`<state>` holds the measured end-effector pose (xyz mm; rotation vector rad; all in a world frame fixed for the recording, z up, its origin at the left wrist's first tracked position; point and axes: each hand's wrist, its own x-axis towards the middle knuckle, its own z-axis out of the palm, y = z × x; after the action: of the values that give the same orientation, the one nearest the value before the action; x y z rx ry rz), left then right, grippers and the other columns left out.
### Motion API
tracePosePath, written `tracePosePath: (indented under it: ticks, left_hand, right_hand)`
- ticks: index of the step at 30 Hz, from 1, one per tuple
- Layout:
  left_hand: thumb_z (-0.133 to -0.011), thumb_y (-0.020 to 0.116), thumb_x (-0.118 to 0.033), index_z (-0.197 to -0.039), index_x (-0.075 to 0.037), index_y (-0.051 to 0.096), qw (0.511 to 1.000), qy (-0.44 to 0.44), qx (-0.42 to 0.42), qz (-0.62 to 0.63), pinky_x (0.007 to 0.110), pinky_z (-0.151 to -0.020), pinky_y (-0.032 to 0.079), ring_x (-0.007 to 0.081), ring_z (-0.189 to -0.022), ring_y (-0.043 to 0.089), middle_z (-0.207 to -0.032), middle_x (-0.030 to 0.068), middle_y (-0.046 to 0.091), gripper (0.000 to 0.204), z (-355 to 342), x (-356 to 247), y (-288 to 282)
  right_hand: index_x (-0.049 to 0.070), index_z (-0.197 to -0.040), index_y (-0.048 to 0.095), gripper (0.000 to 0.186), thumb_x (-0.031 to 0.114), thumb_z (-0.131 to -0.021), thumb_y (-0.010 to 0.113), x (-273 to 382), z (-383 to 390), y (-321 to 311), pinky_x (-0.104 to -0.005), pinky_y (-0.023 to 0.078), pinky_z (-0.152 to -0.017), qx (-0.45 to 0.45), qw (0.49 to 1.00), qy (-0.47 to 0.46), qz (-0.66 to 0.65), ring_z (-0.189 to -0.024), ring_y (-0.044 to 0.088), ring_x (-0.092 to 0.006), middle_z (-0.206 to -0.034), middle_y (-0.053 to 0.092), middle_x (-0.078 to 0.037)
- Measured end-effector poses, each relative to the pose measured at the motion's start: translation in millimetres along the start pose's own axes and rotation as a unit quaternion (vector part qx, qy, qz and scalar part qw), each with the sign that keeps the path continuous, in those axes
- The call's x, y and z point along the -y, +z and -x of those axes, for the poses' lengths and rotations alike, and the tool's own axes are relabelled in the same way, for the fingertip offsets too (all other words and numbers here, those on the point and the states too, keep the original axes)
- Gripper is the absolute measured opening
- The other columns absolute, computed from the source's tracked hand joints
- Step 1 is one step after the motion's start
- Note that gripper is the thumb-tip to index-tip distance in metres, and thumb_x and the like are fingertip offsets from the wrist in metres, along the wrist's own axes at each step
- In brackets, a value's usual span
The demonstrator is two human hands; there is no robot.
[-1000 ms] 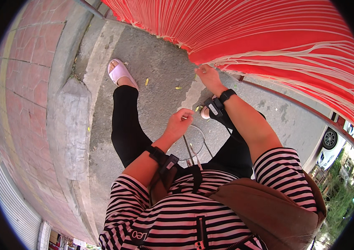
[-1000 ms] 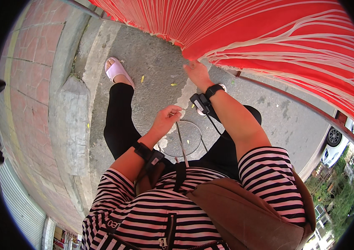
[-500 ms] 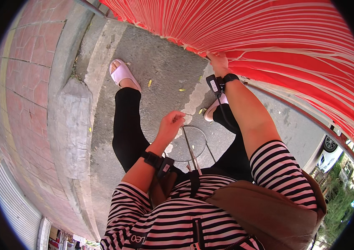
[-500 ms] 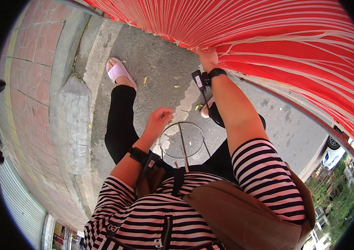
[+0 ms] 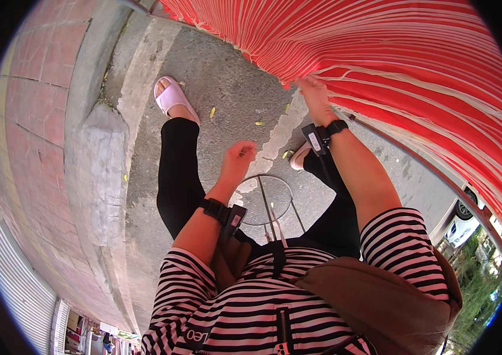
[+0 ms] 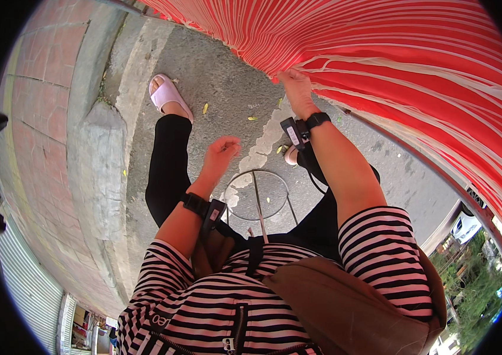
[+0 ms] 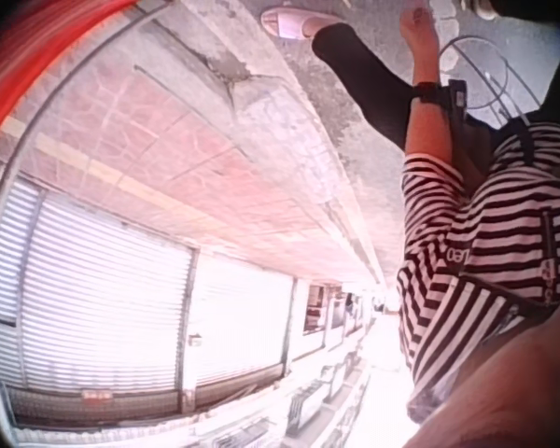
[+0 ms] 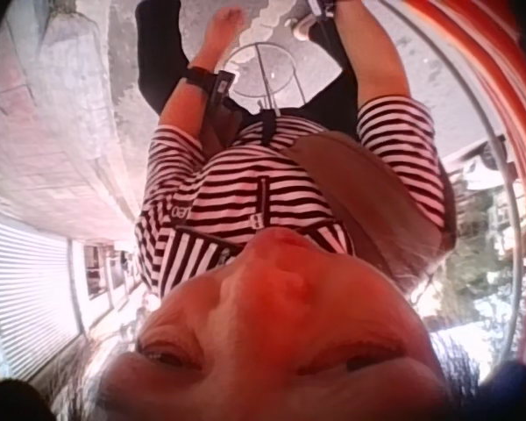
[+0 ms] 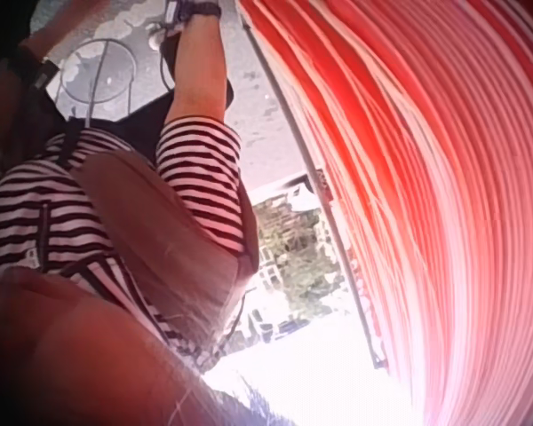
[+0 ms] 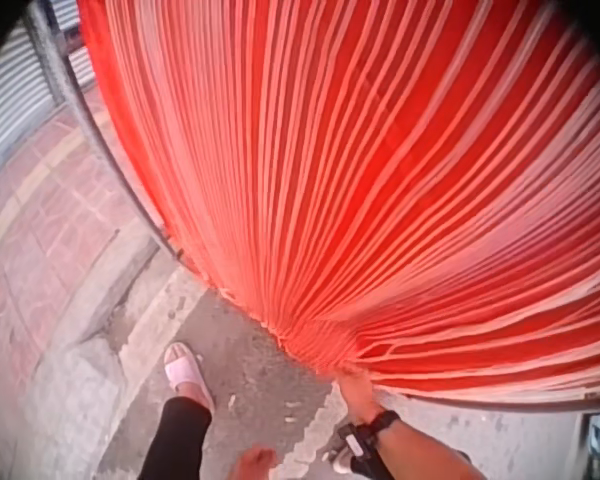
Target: The person sits on a sidewalk and repeatedly unties and reties small white cords attached to a red net. They separate strands, pull them through loops, and tighten knots by hand. The net remains draped over a nearby structure throughout the clip.
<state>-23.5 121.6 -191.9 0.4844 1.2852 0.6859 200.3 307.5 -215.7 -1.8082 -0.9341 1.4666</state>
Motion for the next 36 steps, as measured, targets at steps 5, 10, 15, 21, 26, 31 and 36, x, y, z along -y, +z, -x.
tracePosePath:
  ticks: [5,10,15,21,26,31,36]
  left_hand:
    - [-0.091,0.064,-0.02,-0.11,-0.009,0.065,0.997,-0.036,-0.055,0.036,0.026,-0.075,0.046,0.0109,-0.088,0.06,-0.096,-0.0002,0.066,0.022,-18.0,5.4,-6.5]
    - [-0.091,0.064,-0.028,-0.13,-0.013,0.053,0.98,-0.133,-0.071,0.128,0.034,-0.083,0.046,0.0189,-0.107,0.055,-0.118,0.0005,0.058,0.043,-16.9,11.3,-6.3]
    - [-0.089,0.064,-0.026,-0.141,-0.012,0.042,0.964,-0.154,-0.079,0.204,0.04,-0.089,0.046,0.0249,-0.116,0.051,-0.133,0.0058,0.051,0.058,-18.2,20.2,18.3]
    - [-0.095,0.059,-0.029,-0.139,-0.009,0.041,0.956,-0.126,0.034,0.261,0.043,-0.096,0.045,0.0286,-0.119,0.052,-0.139,0.0113,0.049,0.052,-18.3,21.1,19.6]
    - [-0.098,0.055,-0.032,-0.138,-0.009,0.042,0.939,-0.153,0.108,0.287,0.039,-0.097,0.045,0.0292,-0.116,0.056,-0.131,0.0151,0.056,0.049,-3.9,-9.7,18.7]
    - [-0.096,0.058,-0.037,-0.131,-0.004,0.047,0.906,-0.137,0.155,0.369,0.035,-0.089,0.048,0.0255,-0.11,0.06,-0.124,0.0145,0.06,0.049,1.0,-39.4,38.2]
    - [-0.096,0.059,-0.032,-0.113,-0.004,0.061,0.932,-0.091,0.187,0.297,0.032,-0.084,0.049,0.0194,-0.098,0.063,-0.103,0.0069,0.066,0.032,4.0,-51.5,50.4]
  right_hand:
    - [0.008,-0.098,0.071,0.016,0.02,-0.094,0.062,32.9,75.7,-16.6,-0.0278,0.048,-0.084,0.143,0.987,0.051,-0.056,-0.091,0.065,-0.0105,-0.098,0.072,-0.001]
    - [0.007,-0.099,0.071,0.016,0.019,-0.095,0.061,67.6,138.9,-20.2,-0.0265,0.047,-0.087,0.212,0.976,0.032,-0.03,-0.094,0.064,-0.0101,-0.1,0.072,-0.002]
    - [0.007,-0.095,0.071,0.016,0.018,-0.095,0.059,91.5,189.4,-20.3,-0.0256,0.046,-0.086,0.237,0.971,0.027,0.005,-0.095,0.061,-0.0076,-0.101,0.071,-0.001]
    - [0.005,-0.097,0.069,0.016,0.015,-0.098,0.056,94.9,220.5,-22.4,-0.0242,0.047,-0.084,0.259,0.963,0.068,-0.023,-0.088,0.061,-0.0085,-0.099,0.071,-0.004]
    - [0.004,-0.1,0.067,0.017,0.016,-0.099,0.054,98.2,239.5,-21.3,-0.0268,0.049,-0.084,0.31,0.948,0.055,-0.039,-0.092,0.063,-0.0108,-0.099,0.07,-0.006]
    - [0.004,-0.102,0.066,0.018,0.018,-0.1,0.053,90.9,253.0,-26.8,-0.0268,0.049,-0.085,0.329,0.942,0.063,-0.033,-0.094,0.064,-0.0113,-0.101,0.07,-0.006]
    - [0.005,-0.101,0.066,0.019,0.019,-0.1,0.054,88.7,266.1,-34.6,-0.0257,0.048,-0.086,0.33,0.941,0.072,-0.03,-0.095,0.063,-0.0099,-0.101,0.07,-0.004]
